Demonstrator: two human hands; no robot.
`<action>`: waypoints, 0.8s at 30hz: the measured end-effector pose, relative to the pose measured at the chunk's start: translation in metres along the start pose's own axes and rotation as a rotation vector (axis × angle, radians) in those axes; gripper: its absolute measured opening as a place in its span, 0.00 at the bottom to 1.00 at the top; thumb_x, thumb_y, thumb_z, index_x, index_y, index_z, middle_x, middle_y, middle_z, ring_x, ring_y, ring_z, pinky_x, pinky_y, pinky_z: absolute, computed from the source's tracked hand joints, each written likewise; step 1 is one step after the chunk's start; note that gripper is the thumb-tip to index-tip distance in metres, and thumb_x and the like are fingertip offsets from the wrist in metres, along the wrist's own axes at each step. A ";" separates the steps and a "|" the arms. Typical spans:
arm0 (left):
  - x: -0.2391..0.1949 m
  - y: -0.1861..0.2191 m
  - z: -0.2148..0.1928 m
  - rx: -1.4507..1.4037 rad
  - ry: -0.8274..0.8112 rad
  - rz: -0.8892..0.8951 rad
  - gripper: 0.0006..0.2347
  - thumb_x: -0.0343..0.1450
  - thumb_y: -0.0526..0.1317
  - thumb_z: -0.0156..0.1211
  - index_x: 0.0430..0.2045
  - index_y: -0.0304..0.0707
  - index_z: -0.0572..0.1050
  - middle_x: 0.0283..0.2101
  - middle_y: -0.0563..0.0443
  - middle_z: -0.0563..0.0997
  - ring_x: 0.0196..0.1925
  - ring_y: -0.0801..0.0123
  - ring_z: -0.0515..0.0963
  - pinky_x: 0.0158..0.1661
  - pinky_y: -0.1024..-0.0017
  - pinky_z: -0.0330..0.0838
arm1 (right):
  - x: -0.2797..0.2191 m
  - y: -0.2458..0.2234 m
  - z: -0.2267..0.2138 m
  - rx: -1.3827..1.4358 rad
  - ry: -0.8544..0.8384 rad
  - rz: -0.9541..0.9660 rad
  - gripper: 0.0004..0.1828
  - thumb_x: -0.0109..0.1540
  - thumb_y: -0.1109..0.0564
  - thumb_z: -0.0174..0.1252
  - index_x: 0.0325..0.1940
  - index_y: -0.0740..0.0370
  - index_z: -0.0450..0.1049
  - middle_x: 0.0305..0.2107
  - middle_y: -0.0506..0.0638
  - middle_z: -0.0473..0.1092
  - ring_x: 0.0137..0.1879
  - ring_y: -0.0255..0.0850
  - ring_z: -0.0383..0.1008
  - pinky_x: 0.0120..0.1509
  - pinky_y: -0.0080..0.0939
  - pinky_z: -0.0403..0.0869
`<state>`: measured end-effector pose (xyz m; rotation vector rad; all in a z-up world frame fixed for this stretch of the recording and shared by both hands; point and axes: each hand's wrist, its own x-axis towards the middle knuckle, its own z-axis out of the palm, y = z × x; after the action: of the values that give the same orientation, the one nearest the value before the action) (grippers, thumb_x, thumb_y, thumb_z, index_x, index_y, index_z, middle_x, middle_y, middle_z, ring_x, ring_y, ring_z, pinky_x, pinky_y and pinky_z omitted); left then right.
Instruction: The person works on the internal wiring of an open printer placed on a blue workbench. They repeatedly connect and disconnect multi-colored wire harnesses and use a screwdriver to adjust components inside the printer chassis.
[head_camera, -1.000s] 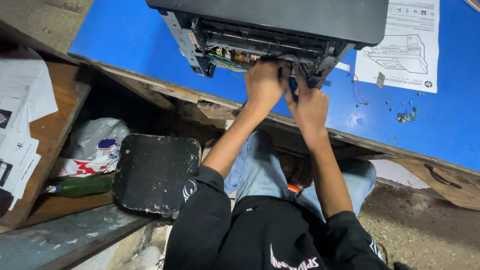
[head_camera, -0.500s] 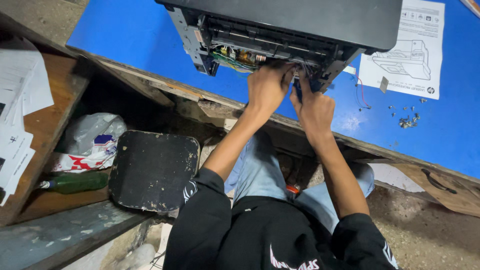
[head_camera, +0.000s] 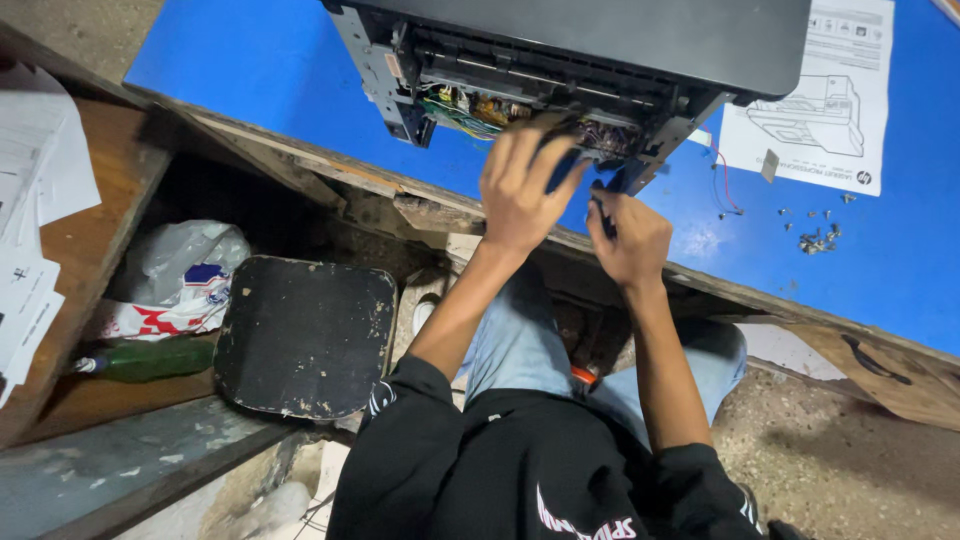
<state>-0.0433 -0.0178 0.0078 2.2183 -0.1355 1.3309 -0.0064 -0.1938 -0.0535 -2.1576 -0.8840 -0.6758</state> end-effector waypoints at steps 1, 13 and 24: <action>0.001 -0.001 0.001 -0.010 -0.040 0.059 0.12 0.69 0.39 0.69 0.45 0.38 0.81 0.53 0.49 0.79 0.55 0.53 0.75 0.55 0.58 0.71 | 0.001 0.000 0.001 -0.020 -0.006 -0.025 0.07 0.64 0.59 0.67 0.46 0.59 0.79 0.28 0.51 0.71 0.31 0.47 0.73 0.36 0.46 0.70; -0.013 -0.017 0.001 -0.066 -0.285 0.177 0.12 0.63 0.50 0.70 0.26 0.41 0.82 0.36 0.53 0.79 0.45 0.57 0.74 0.44 0.58 0.65 | 0.000 0.005 -0.001 0.164 0.056 0.205 0.18 0.62 0.59 0.67 0.55 0.66 0.78 0.29 0.53 0.72 0.33 0.44 0.75 0.40 0.41 0.72; -0.017 -0.004 0.026 0.041 -0.271 -0.013 0.15 0.65 0.35 0.66 0.47 0.40 0.82 0.46 0.54 0.80 0.46 0.58 0.74 0.49 0.62 0.69 | 0.004 0.019 -0.002 0.592 -0.146 0.383 0.16 0.63 0.62 0.65 0.53 0.72 0.77 0.24 0.50 0.75 0.29 0.32 0.73 0.35 0.33 0.69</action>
<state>-0.0300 -0.0304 -0.0173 2.4211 -0.1934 1.0291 0.0099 -0.2035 -0.0574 -1.7689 -0.6130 -0.0471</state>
